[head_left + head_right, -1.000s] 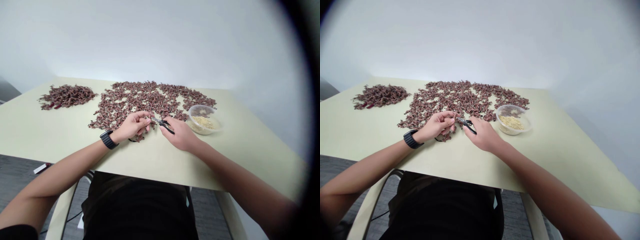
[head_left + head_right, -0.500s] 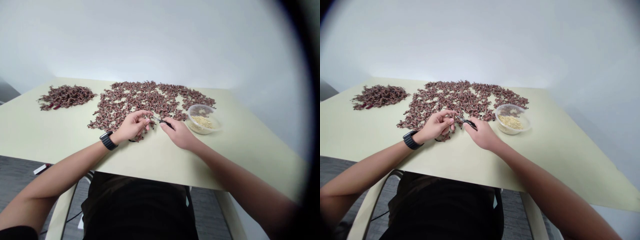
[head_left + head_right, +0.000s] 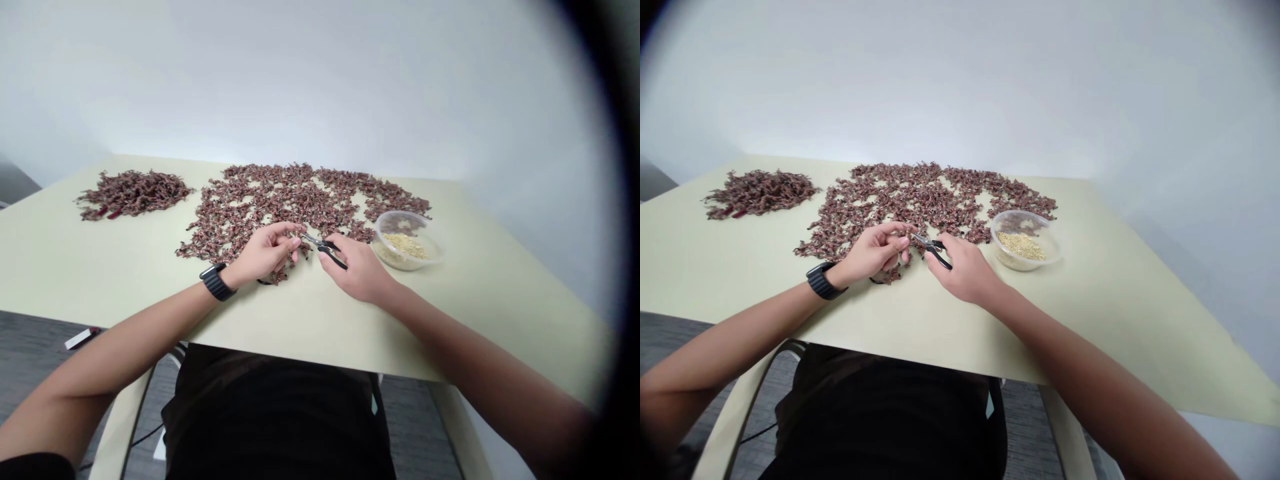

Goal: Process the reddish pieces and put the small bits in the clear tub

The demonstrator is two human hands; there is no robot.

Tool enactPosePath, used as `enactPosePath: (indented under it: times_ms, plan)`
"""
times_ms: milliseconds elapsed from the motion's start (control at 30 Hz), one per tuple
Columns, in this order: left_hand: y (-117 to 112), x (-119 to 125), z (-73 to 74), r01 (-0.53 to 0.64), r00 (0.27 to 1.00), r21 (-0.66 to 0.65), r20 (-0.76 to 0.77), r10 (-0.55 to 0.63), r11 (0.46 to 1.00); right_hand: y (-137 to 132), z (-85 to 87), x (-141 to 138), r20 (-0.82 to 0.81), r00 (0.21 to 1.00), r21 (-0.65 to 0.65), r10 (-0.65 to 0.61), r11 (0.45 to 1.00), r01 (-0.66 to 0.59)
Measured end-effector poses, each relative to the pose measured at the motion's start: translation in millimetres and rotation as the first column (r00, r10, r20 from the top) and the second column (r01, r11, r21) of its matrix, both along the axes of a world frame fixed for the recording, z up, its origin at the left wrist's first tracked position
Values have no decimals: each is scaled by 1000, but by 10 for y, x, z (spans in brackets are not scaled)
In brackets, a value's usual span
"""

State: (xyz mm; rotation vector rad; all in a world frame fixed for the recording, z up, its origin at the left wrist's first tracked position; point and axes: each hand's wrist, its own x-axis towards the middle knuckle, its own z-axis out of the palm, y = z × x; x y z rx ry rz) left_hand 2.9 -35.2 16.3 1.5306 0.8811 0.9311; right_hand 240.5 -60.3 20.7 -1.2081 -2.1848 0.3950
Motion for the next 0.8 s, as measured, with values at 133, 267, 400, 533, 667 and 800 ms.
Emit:
enactPosePath:
  times_ms: [133, 267, 400, 533, 667, 800]
  plan:
    - [2, -2, -2, 1, 1000, -1, -9, -1, 1000, 0, 3, -2, 4, 1000, -8, -2, 1000, 2]
    - [5, 4, -9, 8, 1000, -12, 2, -8, 1000, -6, 14, -4, 5, 1000, -9, 8, 1000, -8]
    - [0, 5, -10, 9, 1000, -13, 9, -9, 1000, -13, 14, -6, 6, 1000, -18, 0, 1000, 0]
    - [-13, 2, 6, 11, 1000, 17, -18, -10, 1000, -19, 9, -17, -31, 999, -68, -9, 998, 7]
    - [-22, -7, 24, 18, 998, 91, -64, -12, 996, -6, 44, -24, -266, 964, -366, 2, 925, -103]
    - [-22, -10, 41, 22, 996, 150, -94, -8, 988, 41, 112, 3, -536, 837, -746, -111, 527, -407]
